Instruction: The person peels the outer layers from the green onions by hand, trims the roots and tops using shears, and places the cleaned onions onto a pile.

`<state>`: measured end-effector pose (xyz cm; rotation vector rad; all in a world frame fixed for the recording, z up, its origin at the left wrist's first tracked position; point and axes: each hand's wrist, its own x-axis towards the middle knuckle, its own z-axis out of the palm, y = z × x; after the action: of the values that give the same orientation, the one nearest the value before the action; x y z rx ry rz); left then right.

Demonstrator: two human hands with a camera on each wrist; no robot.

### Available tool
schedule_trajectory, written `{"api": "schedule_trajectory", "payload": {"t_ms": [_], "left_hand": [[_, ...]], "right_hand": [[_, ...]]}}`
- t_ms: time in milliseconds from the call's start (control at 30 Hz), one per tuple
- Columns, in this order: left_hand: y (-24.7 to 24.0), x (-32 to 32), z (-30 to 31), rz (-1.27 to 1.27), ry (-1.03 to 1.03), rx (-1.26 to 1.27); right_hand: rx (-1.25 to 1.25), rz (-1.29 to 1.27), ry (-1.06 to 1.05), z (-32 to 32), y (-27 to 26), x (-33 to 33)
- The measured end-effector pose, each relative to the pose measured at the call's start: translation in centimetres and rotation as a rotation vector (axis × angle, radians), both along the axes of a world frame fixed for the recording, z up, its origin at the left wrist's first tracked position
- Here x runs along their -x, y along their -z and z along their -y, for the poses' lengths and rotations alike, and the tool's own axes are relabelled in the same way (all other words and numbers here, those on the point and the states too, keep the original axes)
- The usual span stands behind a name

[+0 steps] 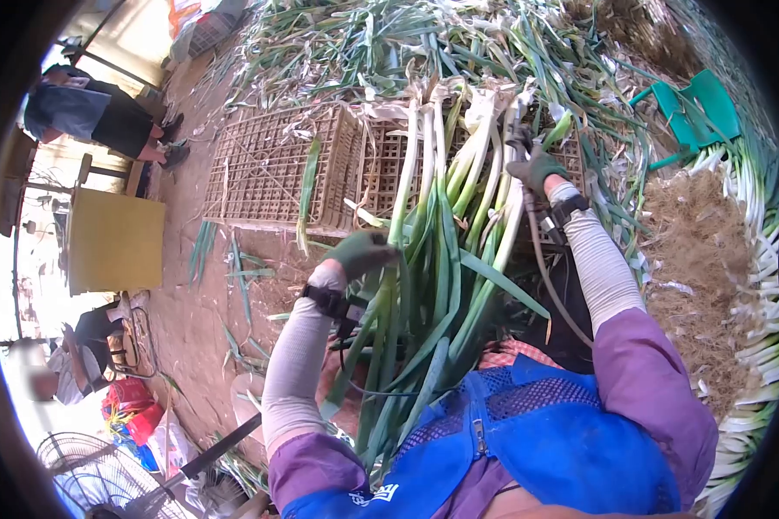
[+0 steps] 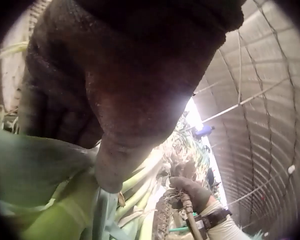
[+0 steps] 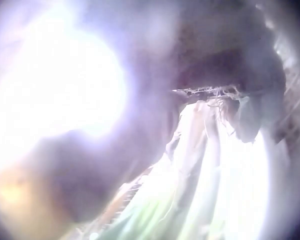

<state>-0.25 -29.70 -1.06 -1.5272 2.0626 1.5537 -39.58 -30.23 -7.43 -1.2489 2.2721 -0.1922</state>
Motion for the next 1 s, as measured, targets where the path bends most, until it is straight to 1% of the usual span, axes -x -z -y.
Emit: {"api": "schedule_trajectory", "payload": {"t_ms": [33,67,100,167,200,233,267,300,333,367,400,433,467,500,533,567,600,667,700,767,800,833,900,967,1000], "left_hand": [[3.0,0.3,1.4,0.100,-0.010,0.185],[4.1,1.5,2.9,0.129,-0.030,0.212],[5.2,3.0,4.1,0.156,-0.047,0.237],[8.7,5.5,5.7,0.085,-0.189,0.296],[10.7,6.7,6.2,0.035,-0.254,0.337],[12.8,7.9,6.4,0.057,-0.347,0.342],[14.6,8.6,6.6,0.001,-0.371,0.252],[15.6,9.1,6.5,-0.052,-0.395,0.161],[15.8,9.0,6.5,-0.027,-0.425,0.138],[15.1,9.0,6.1,-0.077,-0.442,0.058],[13.6,8.8,5.6,-0.122,-0.461,-0.019],[12.5,8.6,5.5,-0.170,-0.480,-0.089],[12.1,8.4,5.5,-0.227,-0.432,-0.085],[12.0,8.3,5.1,-0.284,-0.385,-0.085],[11.9,8.3,4.8,-0.342,-0.338,-0.085],[12.0,8.0,4.6,-0.423,-0.371,-0.161],[11.3,7.9,4.3,-0.501,-0.404,-0.239],[8.6,7.1,3.6,-0.424,-0.342,-0.024],[4.6,7.6,2.8,-0.407,-0.423,-0.080],[1.5,7.6,2.6,-0.454,-0.508,-0.159],[-0.2,7.6,2.4,-0.480,-0.550,-0.194],[-1.8,7.5,2.0,-0.519,-0.544,-0.153],[-5.8,7.9,0.7,-0.599,-0.523,-0.072],[-10.5,8.5,-1.2,-0.567,-0.466,0.050],[-12.1,8.6,-1.9,-0.582,-0.417,0.097]], "right_hand": [[-0.050,-0.058,0.050,-0.4,0.6,1.3],[-0.103,-0.099,0.080,-0.9,1.1,2.2],[-0.160,-0.137,0.053,-1.6,1.3,2.8],[-0.043,-0.200,0.041,-2.9,0.9,2.2],[0.113,-0.237,-0.078,-3.2,1.9,2.4],[0.002,-0.255,-0.075,-3.0,-0.4,0.7],[0.220,-0.232,-0.141,-3.0,1.8,0.4],[0.358,-0.045,-0.214,-3.5,0.5,-1.2],[0.417,0.260,-0.196,-3.5,2.0,-2.7],[0.327,0.597,-0.224,-3.4,2.4,-4.4],[0.239,0.712,-0.260,-3.0,3.8,-6.2],[0.390,0.436,-0.752,-2.2,6.7,-7.6],[0.670,0.120,-1.136,-1.5,9.5,-8.9],[0.409,0.431,-0.877,-1.6,9.4,-10.5],[0.225,0.695,-0.529,-1.8,9.2,-12.2],[0.195,0.749,-0.494,-1.7,9.3,-12.6],[0.164,0.802,-0.457,-1.8,8.1,-13.2],[0.099,1.030,-0.386,-2.8,4.6,-12.6],[0.079,1.220,-0.379,-2.6,3.7,-12.4],[0.039,1.599,-0.369,-2.2,1.8,-11.8],[0.058,1.649,-0.274,-2.8,-0.8,-11.9],[0.082,1.698,-0.180,-3.4,-3.4,-12.0],[0.102,1.653,-0.185,-3.5,-6.4,-11.4],[0.245,1.599,-0.291,-4.9,-9.9,-9.9],[0.512,1.554,-0.526,-4.8,-10.6,-9.8]]}}
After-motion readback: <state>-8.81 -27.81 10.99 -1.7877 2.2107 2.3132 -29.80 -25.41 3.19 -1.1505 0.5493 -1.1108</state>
